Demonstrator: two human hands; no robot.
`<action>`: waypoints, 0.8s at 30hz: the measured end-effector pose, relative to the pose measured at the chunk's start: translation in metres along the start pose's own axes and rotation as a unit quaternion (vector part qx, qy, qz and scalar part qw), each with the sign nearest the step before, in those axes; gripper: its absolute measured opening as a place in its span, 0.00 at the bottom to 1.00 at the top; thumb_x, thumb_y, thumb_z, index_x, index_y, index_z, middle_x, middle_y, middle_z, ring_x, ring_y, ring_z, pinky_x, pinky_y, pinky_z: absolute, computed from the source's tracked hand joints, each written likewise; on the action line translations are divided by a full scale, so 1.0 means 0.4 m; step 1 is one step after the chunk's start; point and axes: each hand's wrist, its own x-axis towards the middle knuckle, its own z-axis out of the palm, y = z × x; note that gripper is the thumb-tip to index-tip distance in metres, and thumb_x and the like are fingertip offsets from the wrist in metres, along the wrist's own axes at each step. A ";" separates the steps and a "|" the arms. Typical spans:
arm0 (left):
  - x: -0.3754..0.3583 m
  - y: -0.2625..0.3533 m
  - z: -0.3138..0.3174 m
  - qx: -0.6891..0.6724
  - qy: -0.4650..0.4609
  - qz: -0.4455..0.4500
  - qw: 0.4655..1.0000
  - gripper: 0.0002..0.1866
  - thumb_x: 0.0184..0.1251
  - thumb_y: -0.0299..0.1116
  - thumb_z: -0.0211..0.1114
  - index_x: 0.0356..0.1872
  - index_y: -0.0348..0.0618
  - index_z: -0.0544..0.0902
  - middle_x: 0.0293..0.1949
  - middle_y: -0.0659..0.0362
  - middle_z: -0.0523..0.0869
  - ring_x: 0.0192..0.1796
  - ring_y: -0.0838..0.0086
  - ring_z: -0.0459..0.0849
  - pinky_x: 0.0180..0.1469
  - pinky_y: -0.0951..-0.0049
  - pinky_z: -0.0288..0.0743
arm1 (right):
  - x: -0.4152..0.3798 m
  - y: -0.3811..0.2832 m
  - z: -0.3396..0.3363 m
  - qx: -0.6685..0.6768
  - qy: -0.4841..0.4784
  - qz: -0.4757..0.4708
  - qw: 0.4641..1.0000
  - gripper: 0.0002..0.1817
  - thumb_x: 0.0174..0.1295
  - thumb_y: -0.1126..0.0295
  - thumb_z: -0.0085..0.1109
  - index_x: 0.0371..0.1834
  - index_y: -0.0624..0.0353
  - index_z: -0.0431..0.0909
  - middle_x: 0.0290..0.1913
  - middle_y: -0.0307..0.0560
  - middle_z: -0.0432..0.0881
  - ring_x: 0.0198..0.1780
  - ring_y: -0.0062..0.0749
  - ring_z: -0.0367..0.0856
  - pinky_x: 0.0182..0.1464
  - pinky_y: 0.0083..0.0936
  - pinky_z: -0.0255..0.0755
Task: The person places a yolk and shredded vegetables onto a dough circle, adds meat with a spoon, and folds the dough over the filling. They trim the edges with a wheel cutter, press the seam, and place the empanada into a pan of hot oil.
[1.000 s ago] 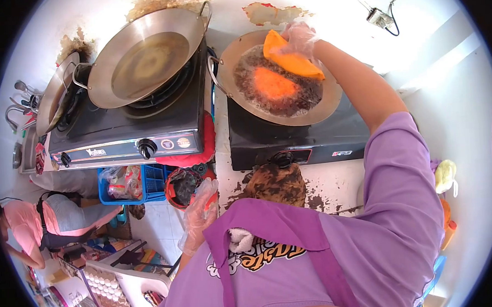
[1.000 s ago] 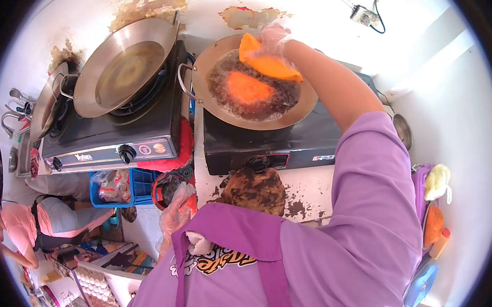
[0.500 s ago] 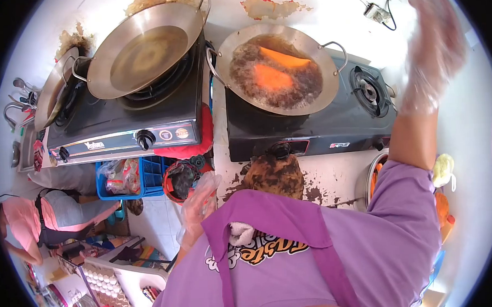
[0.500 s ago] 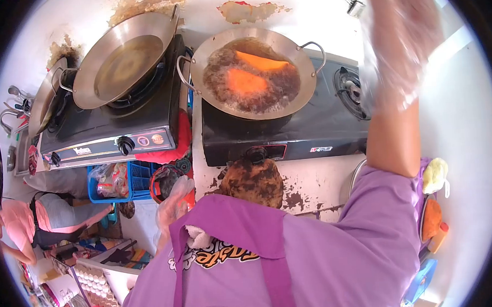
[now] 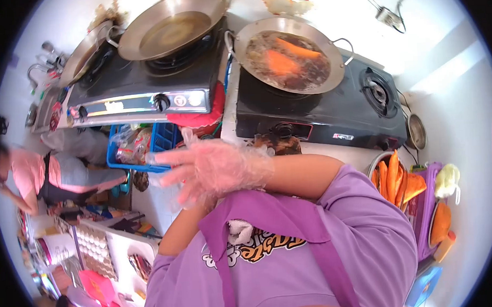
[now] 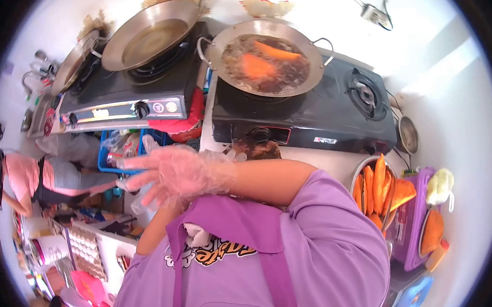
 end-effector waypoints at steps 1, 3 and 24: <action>-0.024 0.014 0.035 0.013 -0.003 0.015 1.000 0.15 0.72 0.30 0.51 0.56 0.43 0.78 0.59 0.53 0.79 0.66 0.67 0.71 0.67 0.63 0.64 | 0.004 0.026 -0.003 -0.005 0.026 0.029 0.999 0.34 0.71 0.51 0.40 0.76 0.54 0.50 0.64 0.58 0.72 0.53 0.56 0.81 0.56 0.46 0.74; -0.097 0.033 0.100 0.042 -0.009 0.052 0.998 0.15 0.72 0.30 0.51 0.56 0.43 0.78 0.59 0.53 0.79 0.66 0.67 0.71 0.67 0.63 0.65 | 0.013 0.073 -0.020 0.010 0.043 0.073 0.996 0.32 0.70 0.52 0.41 0.73 0.57 0.58 0.56 0.58 0.79 0.48 0.55 0.83 0.52 0.45 0.76; -0.719 0.187 0.999 0.216 -0.430 0.491 0.726 0.16 0.71 0.30 0.52 0.58 0.41 0.74 0.57 0.55 0.80 0.62 0.68 0.75 0.61 0.65 0.70 | 0.372 1.041 -0.041 0.161 -0.196 0.237 0.938 0.41 0.61 0.32 0.45 0.73 0.43 0.61 0.59 0.45 0.74 0.48 0.36 0.72 0.53 0.43 0.62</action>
